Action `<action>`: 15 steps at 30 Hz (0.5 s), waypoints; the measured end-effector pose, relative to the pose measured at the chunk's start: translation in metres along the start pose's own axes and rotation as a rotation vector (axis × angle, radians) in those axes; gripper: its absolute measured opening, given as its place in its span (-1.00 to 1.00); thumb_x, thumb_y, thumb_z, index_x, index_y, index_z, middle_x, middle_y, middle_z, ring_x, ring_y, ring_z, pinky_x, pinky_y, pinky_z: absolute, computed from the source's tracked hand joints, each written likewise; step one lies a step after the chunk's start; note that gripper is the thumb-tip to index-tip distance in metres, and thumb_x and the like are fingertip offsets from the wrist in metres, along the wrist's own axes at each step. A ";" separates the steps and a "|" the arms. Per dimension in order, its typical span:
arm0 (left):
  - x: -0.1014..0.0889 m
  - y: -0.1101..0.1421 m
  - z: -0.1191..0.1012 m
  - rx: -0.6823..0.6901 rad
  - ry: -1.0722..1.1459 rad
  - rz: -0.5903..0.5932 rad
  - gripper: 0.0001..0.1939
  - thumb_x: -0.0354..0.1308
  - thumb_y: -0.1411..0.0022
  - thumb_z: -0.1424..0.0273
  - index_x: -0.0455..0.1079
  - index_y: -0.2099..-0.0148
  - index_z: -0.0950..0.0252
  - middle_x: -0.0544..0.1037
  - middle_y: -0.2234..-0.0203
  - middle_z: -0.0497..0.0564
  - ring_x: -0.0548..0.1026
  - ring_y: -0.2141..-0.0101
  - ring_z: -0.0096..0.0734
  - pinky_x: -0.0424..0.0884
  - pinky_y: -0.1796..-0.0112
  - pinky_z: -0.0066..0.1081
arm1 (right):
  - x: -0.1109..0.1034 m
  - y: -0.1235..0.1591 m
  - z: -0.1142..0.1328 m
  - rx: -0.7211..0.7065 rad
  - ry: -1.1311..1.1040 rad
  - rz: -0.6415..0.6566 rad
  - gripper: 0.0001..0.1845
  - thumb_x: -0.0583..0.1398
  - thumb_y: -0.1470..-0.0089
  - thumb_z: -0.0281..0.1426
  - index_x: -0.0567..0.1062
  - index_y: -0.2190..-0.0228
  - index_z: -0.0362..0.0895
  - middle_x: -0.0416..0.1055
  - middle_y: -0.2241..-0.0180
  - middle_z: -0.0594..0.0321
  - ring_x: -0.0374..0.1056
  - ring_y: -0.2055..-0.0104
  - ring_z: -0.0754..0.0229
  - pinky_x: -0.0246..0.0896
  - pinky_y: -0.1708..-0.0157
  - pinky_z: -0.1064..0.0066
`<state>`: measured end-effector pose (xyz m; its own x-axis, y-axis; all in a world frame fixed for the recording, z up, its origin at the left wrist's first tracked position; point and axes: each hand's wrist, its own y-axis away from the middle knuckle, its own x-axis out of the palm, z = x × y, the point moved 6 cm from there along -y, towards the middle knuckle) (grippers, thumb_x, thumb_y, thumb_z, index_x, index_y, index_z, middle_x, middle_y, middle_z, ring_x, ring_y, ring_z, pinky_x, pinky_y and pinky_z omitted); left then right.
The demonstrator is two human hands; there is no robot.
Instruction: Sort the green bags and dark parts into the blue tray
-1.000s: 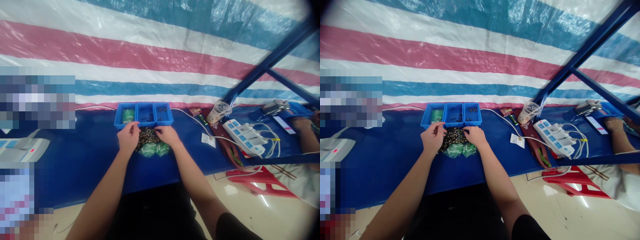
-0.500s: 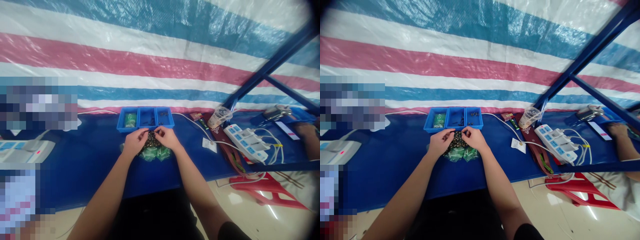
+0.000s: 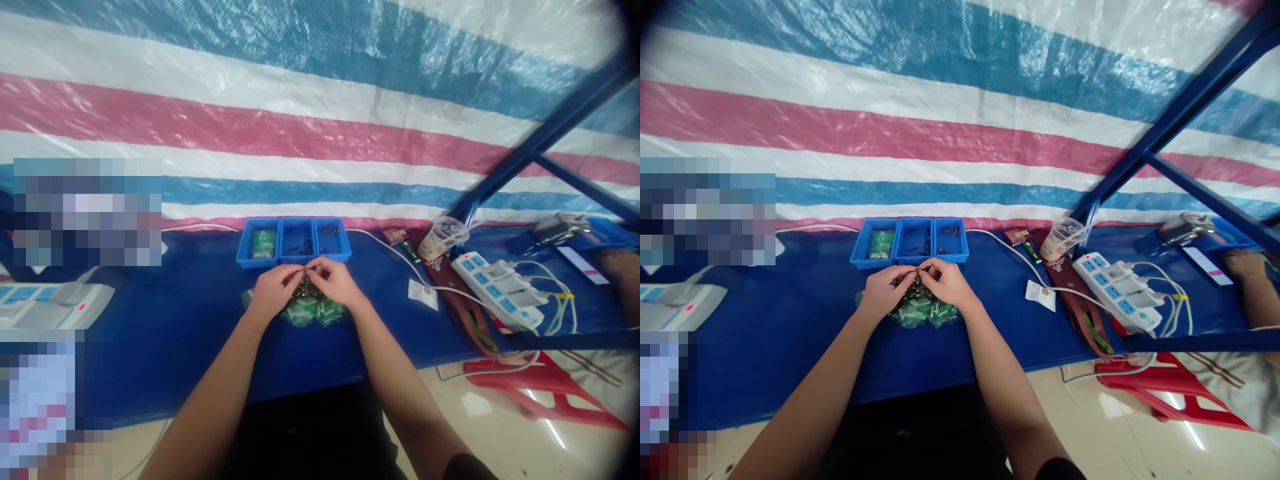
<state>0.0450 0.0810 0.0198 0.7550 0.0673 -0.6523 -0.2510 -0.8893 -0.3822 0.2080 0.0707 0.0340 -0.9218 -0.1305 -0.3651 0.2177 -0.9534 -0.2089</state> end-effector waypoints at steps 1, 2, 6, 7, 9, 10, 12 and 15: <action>-0.001 0.000 0.000 0.005 -0.010 -0.008 -0.74 0.08 -0.31 0.22 0.54 0.12 0.19 0.64 0.24 -0.02 0.57 0.30 -0.37 0.45 0.21 -0.42 | 0.001 0.000 0.000 0.000 -0.007 0.000 -0.74 0.16 -0.13 -0.27 0.49 0.19 -0.14 0.32 0.56 0.39 0.25 0.51 0.31 0.21 0.42 0.46; -0.001 0.000 0.000 0.013 -0.019 -0.013 -0.74 0.07 -0.31 0.22 0.54 0.12 0.19 0.63 0.24 -0.02 0.57 0.28 -0.36 0.45 0.21 -0.42 | 0.002 0.000 0.000 -0.004 -0.017 0.000 -0.73 0.17 -0.13 -0.26 0.49 0.17 -0.13 0.37 0.52 0.36 0.29 0.49 0.30 0.24 0.40 0.46; -0.001 0.000 -0.004 0.065 -0.047 -0.015 -0.72 0.04 -0.33 0.22 0.53 0.13 0.19 0.63 0.25 0.01 0.57 0.24 -0.32 0.43 0.17 -0.37 | 0.005 -0.001 0.000 -0.037 -0.037 -0.026 -0.73 0.21 -0.11 -0.25 0.54 0.17 -0.11 0.51 0.39 0.24 0.41 0.40 0.25 0.32 0.35 0.42; -0.002 -0.001 -0.004 0.068 -0.051 -0.013 -0.72 0.04 -0.33 0.22 0.53 0.13 0.20 0.63 0.25 0.01 0.57 0.24 -0.31 0.43 0.16 -0.37 | 0.005 -0.002 -0.001 -0.044 -0.037 -0.044 -0.74 0.22 -0.11 -0.25 0.55 0.19 -0.11 0.53 0.38 0.23 0.43 0.39 0.24 0.34 0.34 0.42; -0.002 -0.001 -0.004 0.050 -0.056 -0.003 -0.71 0.02 -0.34 0.22 0.52 0.13 0.20 0.63 0.24 0.02 0.57 0.23 -0.31 0.43 0.15 -0.37 | 0.004 -0.002 -0.002 -0.053 -0.044 -0.077 -0.75 0.23 -0.11 -0.25 0.57 0.21 -0.11 0.55 0.36 0.20 0.46 0.36 0.22 0.36 0.32 0.40; -0.001 -0.001 -0.003 0.036 -0.055 0.006 -0.71 0.01 -0.34 0.21 0.52 0.13 0.20 0.63 0.23 0.02 0.57 0.23 -0.31 0.43 0.15 -0.38 | 0.004 -0.002 -0.002 -0.055 -0.050 -0.087 -0.75 0.24 -0.10 -0.25 0.57 0.21 -0.11 0.56 0.35 0.19 0.47 0.34 0.21 0.37 0.31 0.39; -0.001 -0.001 -0.003 0.020 -0.044 0.021 -0.70 -0.01 -0.35 0.21 0.51 0.12 0.20 0.63 0.24 0.02 0.57 0.23 -0.31 0.43 0.15 -0.38 | 0.005 -0.003 -0.003 -0.053 -0.062 -0.091 -0.74 0.26 -0.08 -0.24 0.57 0.21 -0.11 0.57 0.33 0.19 0.49 0.32 0.19 0.38 0.29 0.38; -0.002 -0.001 -0.004 0.020 -0.027 0.023 -0.69 -0.03 -0.36 0.21 0.49 0.11 0.20 0.63 0.25 0.02 0.57 0.24 -0.32 0.43 0.15 -0.39 | 0.005 -0.003 -0.002 -0.048 -0.075 -0.089 -0.73 0.27 -0.07 -0.24 0.57 0.20 -0.10 0.57 0.32 0.20 0.49 0.31 0.19 0.40 0.27 0.36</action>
<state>0.0460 0.0801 0.0239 0.7322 0.0594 -0.6784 -0.2804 -0.8815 -0.3798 0.2040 0.0734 0.0307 -0.9591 -0.0672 -0.2750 0.1471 -0.9483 -0.2813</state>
